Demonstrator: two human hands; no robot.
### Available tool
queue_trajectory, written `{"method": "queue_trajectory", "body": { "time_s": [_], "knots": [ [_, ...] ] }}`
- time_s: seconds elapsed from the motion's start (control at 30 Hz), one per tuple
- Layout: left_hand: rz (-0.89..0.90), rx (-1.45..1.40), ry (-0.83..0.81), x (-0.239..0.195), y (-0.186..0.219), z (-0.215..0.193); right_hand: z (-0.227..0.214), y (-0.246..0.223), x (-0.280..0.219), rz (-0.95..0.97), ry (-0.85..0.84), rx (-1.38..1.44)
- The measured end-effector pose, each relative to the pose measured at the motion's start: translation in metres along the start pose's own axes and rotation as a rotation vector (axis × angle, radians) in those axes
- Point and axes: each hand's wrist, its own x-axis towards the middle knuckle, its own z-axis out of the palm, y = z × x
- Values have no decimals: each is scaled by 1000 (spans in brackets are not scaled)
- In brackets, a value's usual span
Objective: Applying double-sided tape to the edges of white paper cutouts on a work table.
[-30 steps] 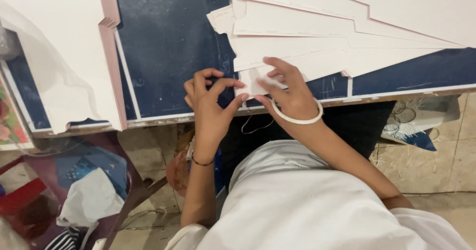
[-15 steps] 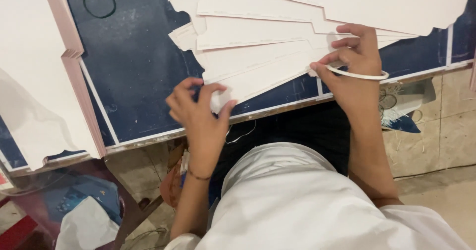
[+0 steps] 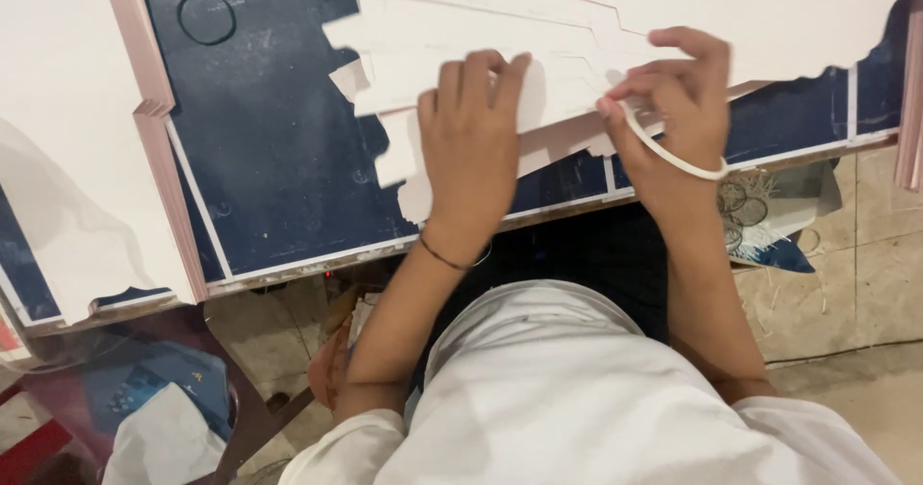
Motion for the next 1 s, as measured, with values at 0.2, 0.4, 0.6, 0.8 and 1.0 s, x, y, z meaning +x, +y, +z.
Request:
{"method": "queue_trajectory", "body": {
  "time_s": [0.2, 0.4, 0.6, 0.8, 1.0],
  "knots": [
    [-91, -411, -278, -2, -14, 22, 14, 27, -10, -38, -62, -81],
    [-266, -350, -233, -1, -5, 55, 17, 25, -14, -30, -15, -34],
    [-361, -296, -239, 4, 5, 63, 24, 18, -26, -180, 35, -84],
    [-325, -495, -262, 0, -17, 66, 15, -23, -35, 1, 130, 99],
    [-384, -770, -79, -36, -76, -41, 62, -25, -39, 64, -109, 193]
  ]
}}
